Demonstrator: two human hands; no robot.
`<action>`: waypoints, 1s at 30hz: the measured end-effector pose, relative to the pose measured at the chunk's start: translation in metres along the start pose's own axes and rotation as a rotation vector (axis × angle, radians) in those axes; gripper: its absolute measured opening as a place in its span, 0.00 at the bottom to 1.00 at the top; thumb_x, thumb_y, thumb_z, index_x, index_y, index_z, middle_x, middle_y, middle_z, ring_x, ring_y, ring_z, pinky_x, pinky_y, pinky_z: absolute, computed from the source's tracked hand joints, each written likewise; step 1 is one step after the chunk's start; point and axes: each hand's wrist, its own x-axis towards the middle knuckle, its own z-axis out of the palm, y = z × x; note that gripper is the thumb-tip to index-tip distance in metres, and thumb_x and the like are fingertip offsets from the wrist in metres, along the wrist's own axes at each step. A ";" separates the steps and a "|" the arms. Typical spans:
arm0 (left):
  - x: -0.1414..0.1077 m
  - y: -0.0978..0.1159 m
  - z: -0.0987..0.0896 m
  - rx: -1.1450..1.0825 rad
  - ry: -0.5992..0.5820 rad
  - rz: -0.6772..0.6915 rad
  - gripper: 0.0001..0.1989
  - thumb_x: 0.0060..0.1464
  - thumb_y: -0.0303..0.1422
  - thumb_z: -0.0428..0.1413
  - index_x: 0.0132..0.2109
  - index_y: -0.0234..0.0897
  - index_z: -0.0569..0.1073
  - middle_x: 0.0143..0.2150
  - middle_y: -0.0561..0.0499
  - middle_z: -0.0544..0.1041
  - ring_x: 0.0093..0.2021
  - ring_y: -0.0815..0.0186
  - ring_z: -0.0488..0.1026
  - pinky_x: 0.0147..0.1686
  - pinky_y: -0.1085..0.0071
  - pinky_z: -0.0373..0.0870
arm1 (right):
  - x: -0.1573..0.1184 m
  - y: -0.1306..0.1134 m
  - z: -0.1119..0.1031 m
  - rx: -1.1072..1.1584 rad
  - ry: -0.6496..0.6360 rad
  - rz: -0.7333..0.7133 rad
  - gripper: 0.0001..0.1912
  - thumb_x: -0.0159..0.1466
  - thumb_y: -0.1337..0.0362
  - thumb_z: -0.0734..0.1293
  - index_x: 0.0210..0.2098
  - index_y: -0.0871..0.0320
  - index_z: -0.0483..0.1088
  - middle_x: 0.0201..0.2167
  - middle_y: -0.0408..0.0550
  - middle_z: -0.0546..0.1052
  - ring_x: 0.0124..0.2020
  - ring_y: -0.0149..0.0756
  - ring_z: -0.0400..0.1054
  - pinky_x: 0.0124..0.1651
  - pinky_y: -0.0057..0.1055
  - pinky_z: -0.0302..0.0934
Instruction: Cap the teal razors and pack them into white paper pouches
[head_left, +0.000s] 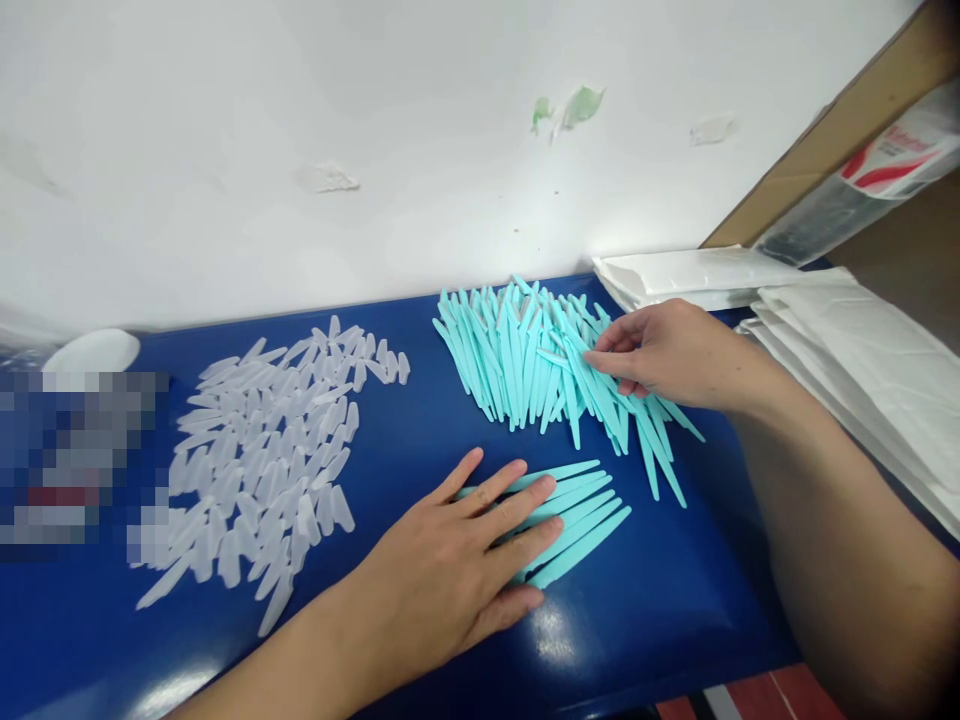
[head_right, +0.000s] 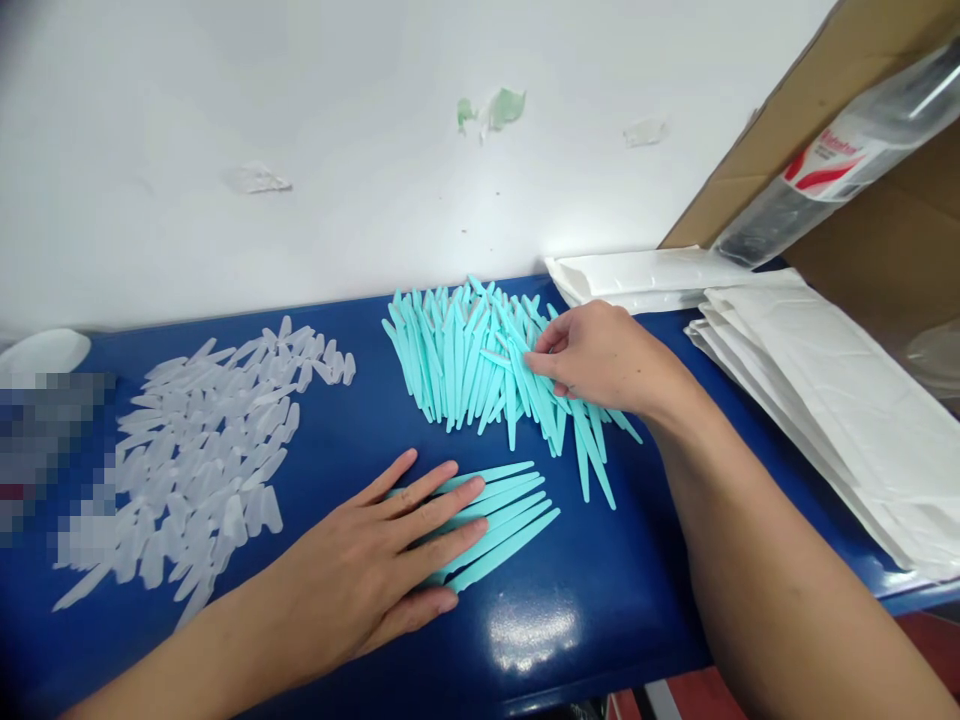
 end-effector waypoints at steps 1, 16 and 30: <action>-0.001 0.000 0.000 -0.001 -0.003 0.010 0.25 0.78 0.44 0.44 0.74 0.45 0.64 0.80 0.54 0.57 0.80 0.54 0.52 0.78 0.46 0.48 | 0.000 -0.001 0.000 0.026 -0.008 0.001 0.09 0.59 0.56 0.74 0.31 0.55 0.79 0.22 0.47 0.80 0.23 0.39 0.75 0.27 0.35 0.67; -0.027 -0.033 -0.045 -0.126 0.572 -0.315 0.20 0.74 0.33 0.52 0.69 0.45 0.71 0.69 0.49 0.75 0.71 0.57 0.70 0.73 0.57 0.64 | -0.023 -0.025 -0.011 0.358 -0.072 -0.168 0.14 0.57 0.52 0.79 0.31 0.56 0.80 0.22 0.42 0.74 0.24 0.28 0.63 0.27 0.30 0.58; -0.077 -0.063 -0.098 -0.213 0.389 -0.630 0.07 0.64 0.38 0.64 0.38 0.44 0.84 0.35 0.58 0.83 0.33 0.70 0.78 0.27 0.80 0.69 | -0.027 -0.029 0.011 0.447 -0.263 -0.245 0.12 0.64 0.54 0.75 0.40 0.53 0.74 0.27 0.40 0.75 0.26 0.29 0.66 0.28 0.28 0.61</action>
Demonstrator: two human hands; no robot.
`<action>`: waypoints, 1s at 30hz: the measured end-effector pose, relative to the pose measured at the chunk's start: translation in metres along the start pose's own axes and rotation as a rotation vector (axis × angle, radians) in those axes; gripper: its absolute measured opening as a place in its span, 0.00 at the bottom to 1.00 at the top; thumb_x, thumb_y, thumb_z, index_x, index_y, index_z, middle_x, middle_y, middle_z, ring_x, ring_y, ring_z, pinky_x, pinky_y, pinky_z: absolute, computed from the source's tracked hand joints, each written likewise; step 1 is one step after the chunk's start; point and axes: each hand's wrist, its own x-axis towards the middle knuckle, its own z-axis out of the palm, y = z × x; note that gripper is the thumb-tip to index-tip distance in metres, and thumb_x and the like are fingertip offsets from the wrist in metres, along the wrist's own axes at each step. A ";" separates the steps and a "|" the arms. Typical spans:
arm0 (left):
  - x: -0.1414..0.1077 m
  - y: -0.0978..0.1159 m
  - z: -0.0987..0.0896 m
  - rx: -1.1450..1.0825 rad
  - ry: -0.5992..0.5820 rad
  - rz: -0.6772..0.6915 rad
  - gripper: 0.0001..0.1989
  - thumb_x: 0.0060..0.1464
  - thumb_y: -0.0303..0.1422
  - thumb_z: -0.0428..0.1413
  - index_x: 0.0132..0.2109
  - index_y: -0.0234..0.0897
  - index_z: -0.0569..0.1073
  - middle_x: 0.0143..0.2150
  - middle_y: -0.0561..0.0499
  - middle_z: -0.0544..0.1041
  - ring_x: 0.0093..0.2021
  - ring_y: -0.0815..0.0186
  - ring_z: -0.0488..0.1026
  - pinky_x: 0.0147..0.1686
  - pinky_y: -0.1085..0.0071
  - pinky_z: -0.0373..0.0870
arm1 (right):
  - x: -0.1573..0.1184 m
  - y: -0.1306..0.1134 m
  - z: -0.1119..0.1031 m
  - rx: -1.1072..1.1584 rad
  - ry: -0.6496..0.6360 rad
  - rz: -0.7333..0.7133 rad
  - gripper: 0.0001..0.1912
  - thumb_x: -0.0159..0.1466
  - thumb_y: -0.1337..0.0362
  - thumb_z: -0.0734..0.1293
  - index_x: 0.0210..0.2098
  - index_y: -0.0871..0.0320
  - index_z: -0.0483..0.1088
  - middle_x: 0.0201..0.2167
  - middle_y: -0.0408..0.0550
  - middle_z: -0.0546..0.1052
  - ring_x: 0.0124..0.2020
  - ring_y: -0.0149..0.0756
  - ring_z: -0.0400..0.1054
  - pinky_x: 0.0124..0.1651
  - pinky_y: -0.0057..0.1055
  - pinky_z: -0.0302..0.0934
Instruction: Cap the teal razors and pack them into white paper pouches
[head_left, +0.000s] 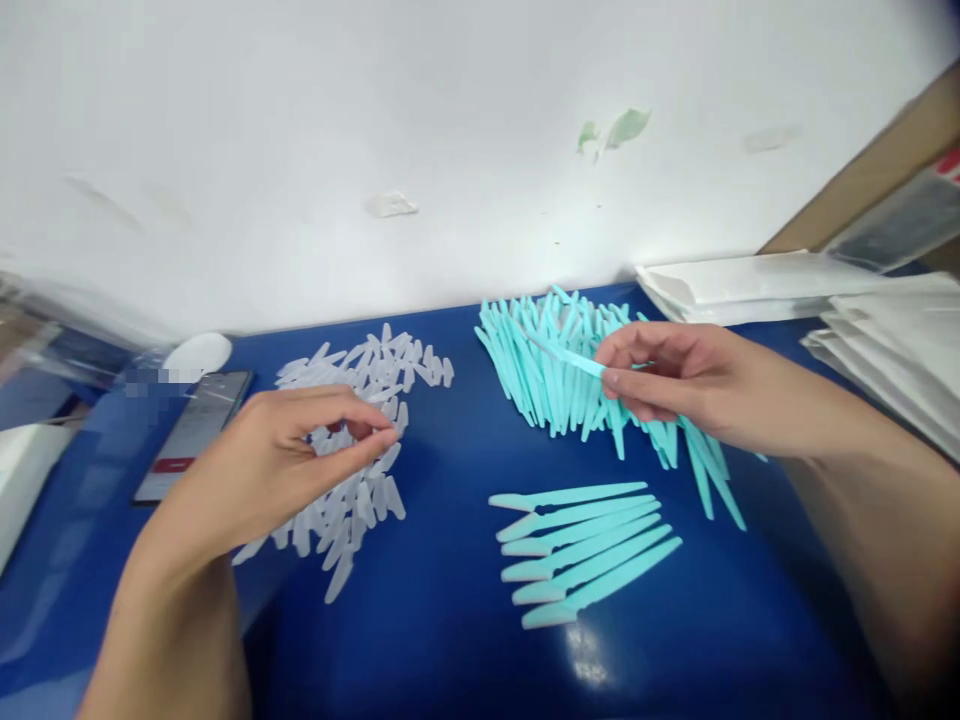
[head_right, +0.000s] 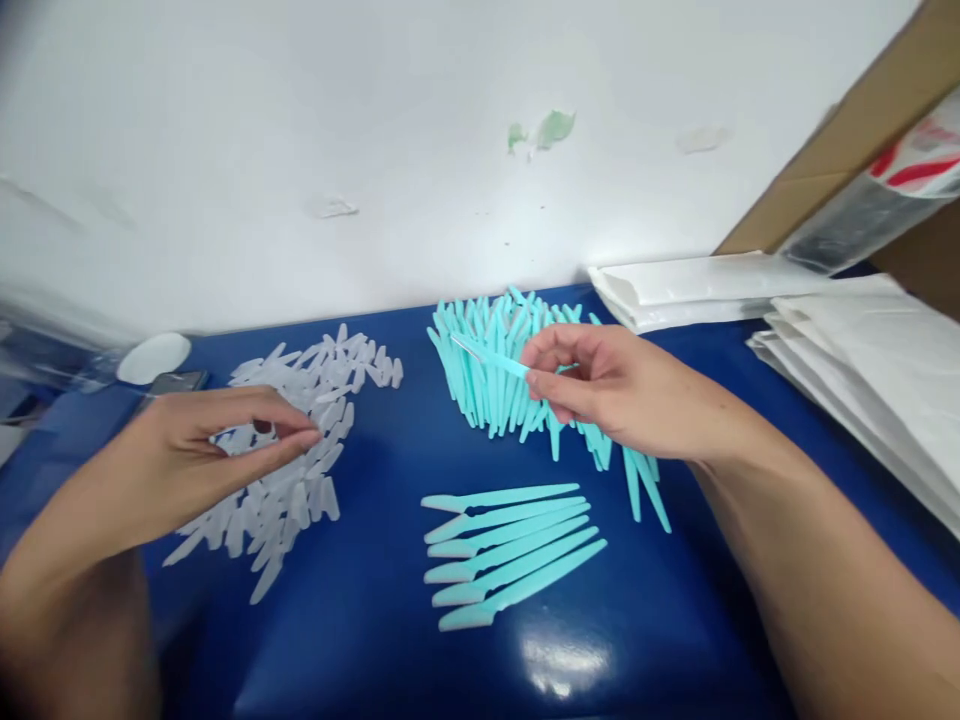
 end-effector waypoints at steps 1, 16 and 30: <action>-0.001 -0.004 -0.003 -0.010 -0.102 -0.053 0.08 0.65 0.40 0.63 0.40 0.45 0.85 0.36 0.57 0.83 0.34 0.69 0.78 0.27 0.80 0.69 | -0.001 0.001 0.001 -0.027 -0.013 0.008 0.12 0.65 0.53 0.75 0.40 0.53 0.74 0.28 0.40 0.74 0.25 0.28 0.63 0.26 0.27 0.58; -0.002 -0.017 0.024 0.318 -0.287 -0.304 0.13 0.59 0.48 0.63 0.34 0.47 0.82 0.31 0.53 0.81 0.29 0.61 0.76 0.27 0.68 0.63 | -0.003 0.001 0.022 -0.030 -0.286 0.092 0.11 0.66 0.53 0.74 0.42 0.51 0.79 0.24 0.38 0.67 0.24 0.28 0.56 0.25 0.26 0.53; 0.002 -0.004 0.024 0.064 -0.222 -0.349 0.12 0.61 0.44 0.60 0.35 0.43 0.82 0.25 0.55 0.76 0.24 0.67 0.67 0.24 0.72 0.62 | -0.004 0.007 0.024 -0.103 -0.310 0.107 0.09 0.67 0.53 0.73 0.44 0.48 0.79 0.26 0.38 0.65 0.26 0.31 0.54 0.27 0.28 0.52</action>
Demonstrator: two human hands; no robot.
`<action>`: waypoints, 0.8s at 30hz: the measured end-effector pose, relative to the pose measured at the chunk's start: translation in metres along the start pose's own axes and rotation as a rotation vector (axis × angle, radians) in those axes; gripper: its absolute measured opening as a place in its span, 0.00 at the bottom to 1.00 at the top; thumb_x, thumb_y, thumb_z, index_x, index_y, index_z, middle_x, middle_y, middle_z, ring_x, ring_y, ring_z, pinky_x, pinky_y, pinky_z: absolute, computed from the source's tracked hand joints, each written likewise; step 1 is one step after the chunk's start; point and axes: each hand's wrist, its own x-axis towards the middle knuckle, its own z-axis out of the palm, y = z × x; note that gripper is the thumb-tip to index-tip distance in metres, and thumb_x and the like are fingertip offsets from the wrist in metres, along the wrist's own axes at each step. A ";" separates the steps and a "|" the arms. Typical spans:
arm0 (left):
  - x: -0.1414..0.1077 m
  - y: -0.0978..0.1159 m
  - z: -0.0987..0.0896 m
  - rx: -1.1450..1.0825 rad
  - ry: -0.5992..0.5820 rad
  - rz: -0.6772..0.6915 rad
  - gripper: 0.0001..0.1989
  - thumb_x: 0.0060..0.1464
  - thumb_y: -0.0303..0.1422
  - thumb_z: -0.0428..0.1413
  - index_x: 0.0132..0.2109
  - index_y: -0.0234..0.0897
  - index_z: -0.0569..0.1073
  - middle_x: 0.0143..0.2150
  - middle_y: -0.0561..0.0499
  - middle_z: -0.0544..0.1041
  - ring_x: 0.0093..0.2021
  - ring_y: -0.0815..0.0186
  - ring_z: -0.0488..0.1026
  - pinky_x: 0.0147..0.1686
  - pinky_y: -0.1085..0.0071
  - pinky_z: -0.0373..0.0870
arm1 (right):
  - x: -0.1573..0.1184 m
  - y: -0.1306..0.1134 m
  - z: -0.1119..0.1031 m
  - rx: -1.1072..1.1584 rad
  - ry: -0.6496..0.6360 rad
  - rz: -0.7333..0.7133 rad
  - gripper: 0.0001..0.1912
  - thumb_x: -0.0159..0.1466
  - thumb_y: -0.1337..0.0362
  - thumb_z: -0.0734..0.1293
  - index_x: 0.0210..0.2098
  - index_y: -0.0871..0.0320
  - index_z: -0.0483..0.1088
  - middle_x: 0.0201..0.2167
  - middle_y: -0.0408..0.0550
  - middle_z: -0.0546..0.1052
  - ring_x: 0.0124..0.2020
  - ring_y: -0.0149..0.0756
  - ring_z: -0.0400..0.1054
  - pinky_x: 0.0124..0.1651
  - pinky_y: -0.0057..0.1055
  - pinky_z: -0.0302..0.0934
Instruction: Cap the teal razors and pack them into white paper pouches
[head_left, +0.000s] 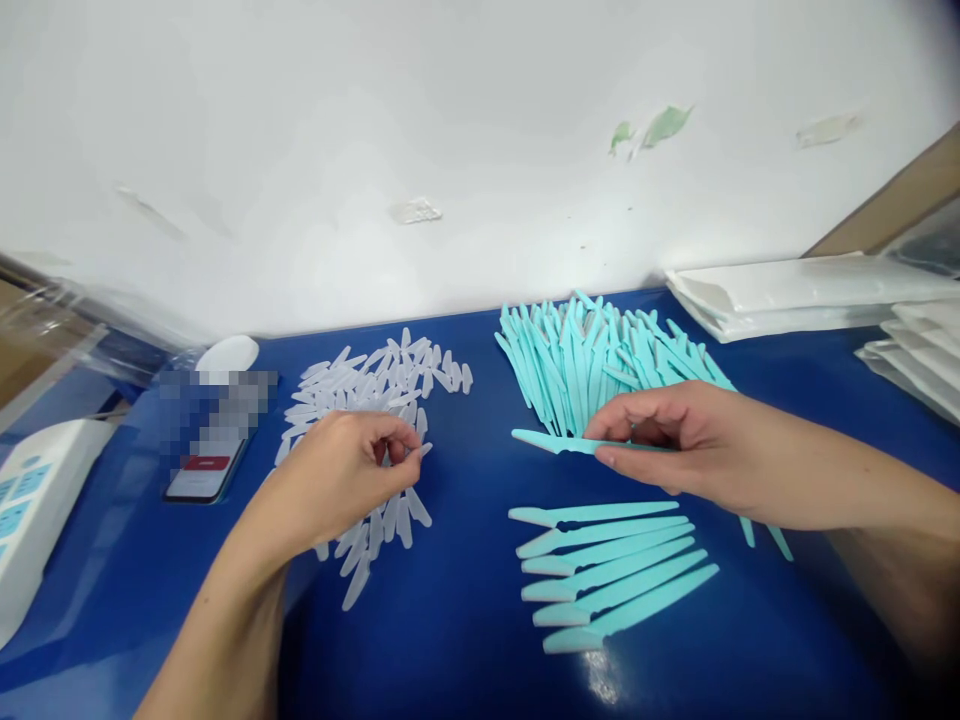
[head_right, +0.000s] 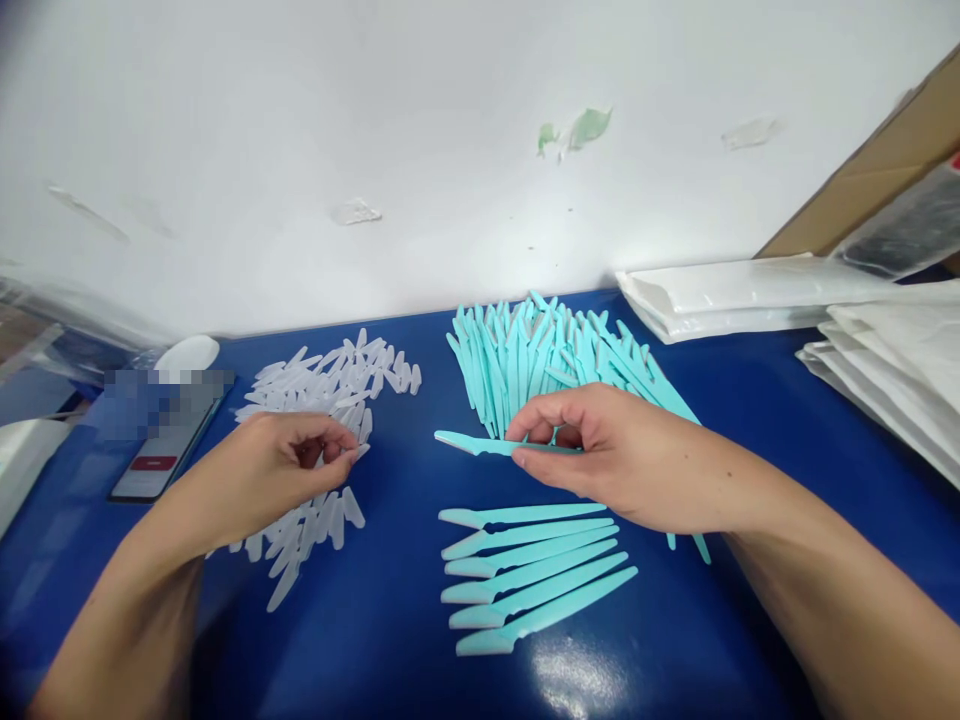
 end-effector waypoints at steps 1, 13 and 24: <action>0.001 0.002 0.001 -0.069 0.010 -0.001 0.13 0.62 0.46 0.61 0.36 0.43 0.82 0.25 0.55 0.75 0.24 0.67 0.66 0.23 0.72 0.62 | 0.000 -0.001 0.001 0.002 -0.002 -0.002 0.10 0.67 0.52 0.73 0.44 0.48 0.79 0.26 0.38 0.66 0.26 0.31 0.54 0.27 0.28 0.52; -0.001 0.005 0.018 0.112 0.004 0.206 0.15 0.68 0.40 0.57 0.55 0.47 0.83 0.49 0.49 0.81 0.27 0.69 0.73 0.31 0.68 0.68 | 0.003 0.000 0.001 -0.019 0.010 -0.009 0.09 0.67 0.54 0.73 0.45 0.48 0.79 0.26 0.37 0.66 0.26 0.29 0.54 0.26 0.27 0.52; 0.004 0.015 0.019 -0.336 -0.042 0.128 0.12 0.69 0.46 0.58 0.48 0.46 0.82 0.37 0.53 0.78 0.34 0.66 0.71 0.31 0.72 0.66 | 0.001 -0.001 0.002 0.009 -0.053 -0.003 0.09 0.69 0.53 0.71 0.45 0.48 0.79 0.27 0.37 0.66 0.26 0.29 0.52 0.26 0.28 0.49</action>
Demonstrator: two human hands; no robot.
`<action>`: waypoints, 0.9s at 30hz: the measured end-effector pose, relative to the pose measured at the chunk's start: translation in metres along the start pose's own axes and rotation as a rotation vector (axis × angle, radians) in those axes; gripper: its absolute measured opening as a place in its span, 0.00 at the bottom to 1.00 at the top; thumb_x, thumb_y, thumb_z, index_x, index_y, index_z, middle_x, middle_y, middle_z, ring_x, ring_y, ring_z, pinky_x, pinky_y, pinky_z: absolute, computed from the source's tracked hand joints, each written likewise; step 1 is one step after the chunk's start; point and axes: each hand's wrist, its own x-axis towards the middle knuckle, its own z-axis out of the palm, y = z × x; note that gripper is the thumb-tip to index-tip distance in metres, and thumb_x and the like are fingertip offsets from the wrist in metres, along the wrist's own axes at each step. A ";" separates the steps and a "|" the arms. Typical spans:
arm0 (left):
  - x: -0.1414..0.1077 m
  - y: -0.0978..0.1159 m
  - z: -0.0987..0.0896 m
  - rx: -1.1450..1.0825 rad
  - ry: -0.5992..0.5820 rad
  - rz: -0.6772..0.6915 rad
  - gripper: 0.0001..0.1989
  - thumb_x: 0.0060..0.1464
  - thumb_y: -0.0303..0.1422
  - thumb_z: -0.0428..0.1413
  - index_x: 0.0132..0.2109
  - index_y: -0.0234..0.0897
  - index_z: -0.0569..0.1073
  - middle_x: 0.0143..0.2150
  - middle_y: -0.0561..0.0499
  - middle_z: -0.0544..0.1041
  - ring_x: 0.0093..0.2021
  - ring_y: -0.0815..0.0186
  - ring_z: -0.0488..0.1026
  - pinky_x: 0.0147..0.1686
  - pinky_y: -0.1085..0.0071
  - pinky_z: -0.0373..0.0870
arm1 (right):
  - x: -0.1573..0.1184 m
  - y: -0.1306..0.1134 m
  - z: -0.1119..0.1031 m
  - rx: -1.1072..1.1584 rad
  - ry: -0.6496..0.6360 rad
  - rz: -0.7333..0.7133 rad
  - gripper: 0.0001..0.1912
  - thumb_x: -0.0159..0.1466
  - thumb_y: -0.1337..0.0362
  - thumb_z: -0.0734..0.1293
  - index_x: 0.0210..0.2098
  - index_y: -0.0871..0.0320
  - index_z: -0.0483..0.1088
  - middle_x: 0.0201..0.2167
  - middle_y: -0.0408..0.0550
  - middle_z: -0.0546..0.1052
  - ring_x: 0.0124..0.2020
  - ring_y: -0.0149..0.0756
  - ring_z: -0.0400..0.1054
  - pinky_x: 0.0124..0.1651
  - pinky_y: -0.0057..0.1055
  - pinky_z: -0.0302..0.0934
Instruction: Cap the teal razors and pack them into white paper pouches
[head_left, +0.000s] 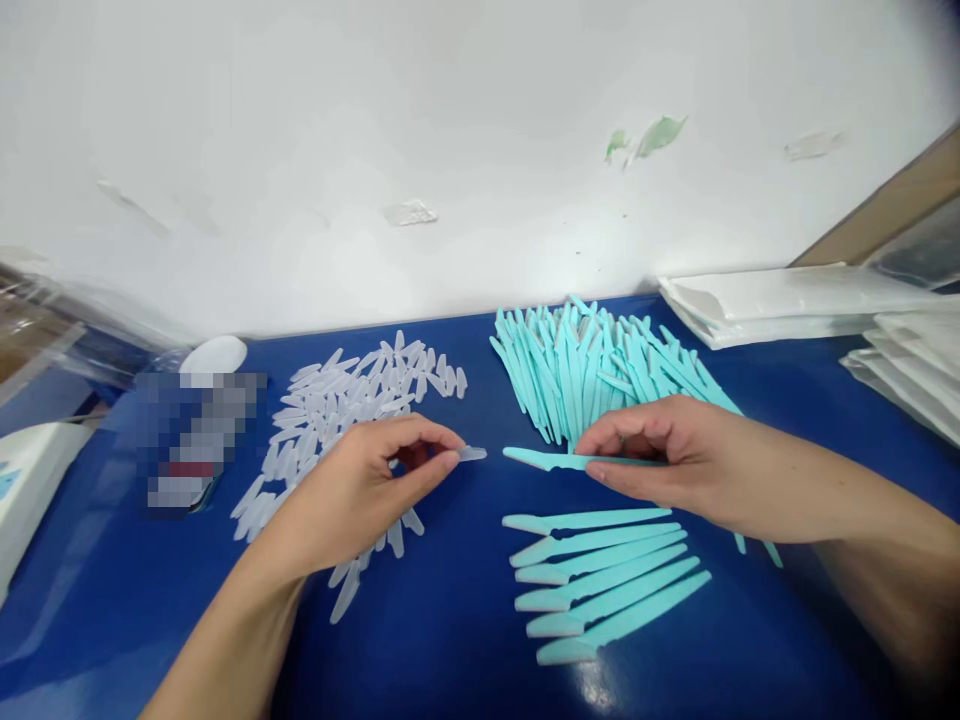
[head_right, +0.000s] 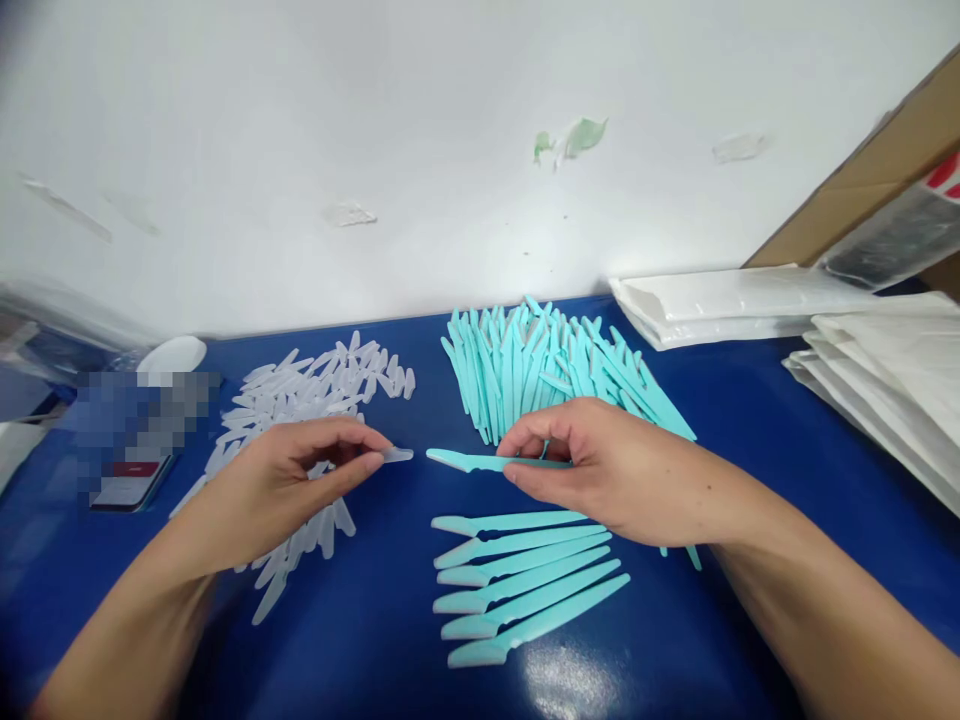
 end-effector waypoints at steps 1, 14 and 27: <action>0.000 0.002 0.001 -0.089 0.005 -0.033 0.14 0.68 0.48 0.58 0.48 0.47 0.82 0.35 0.54 0.77 0.33 0.66 0.71 0.30 0.73 0.66 | 0.000 -0.002 0.000 0.001 -0.003 0.003 0.09 0.68 0.53 0.72 0.44 0.48 0.80 0.26 0.37 0.66 0.26 0.29 0.52 0.26 0.28 0.49; 0.004 0.012 0.024 -0.382 -0.055 -0.105 0.13 0.66 0.46 0.62 0.45 0.45 0.85 0.30 0.55 0.79 0.31 0.71 0.74 0.31 0.78 0.70 | -0.001 -0.009 0.002 -0.014 -0.069 -0.010 0.13 0.71 0.50 0.69 0.39 0.50 0.81 0.26 0.37 0.63 0.26 0.29 0.51 0.27 0.29 0.47; 0.003 0.021 0.050 -0.492 -0.070 -0.083 0.11 0.66 0.43 0.63 0.45 0.43 0.85 0.30 0.56 0.79 0.32 0.70 0.73 0.34 0.76 0.69 | 0.002 -0.011 0.004 -0.135 -0.030 -0.065 0.17 0.72 0.49 0.66 0.39 0.51 0.81 0.29 0.40 0.70 0.28 0.31 0.57 0.30 0.31 0.52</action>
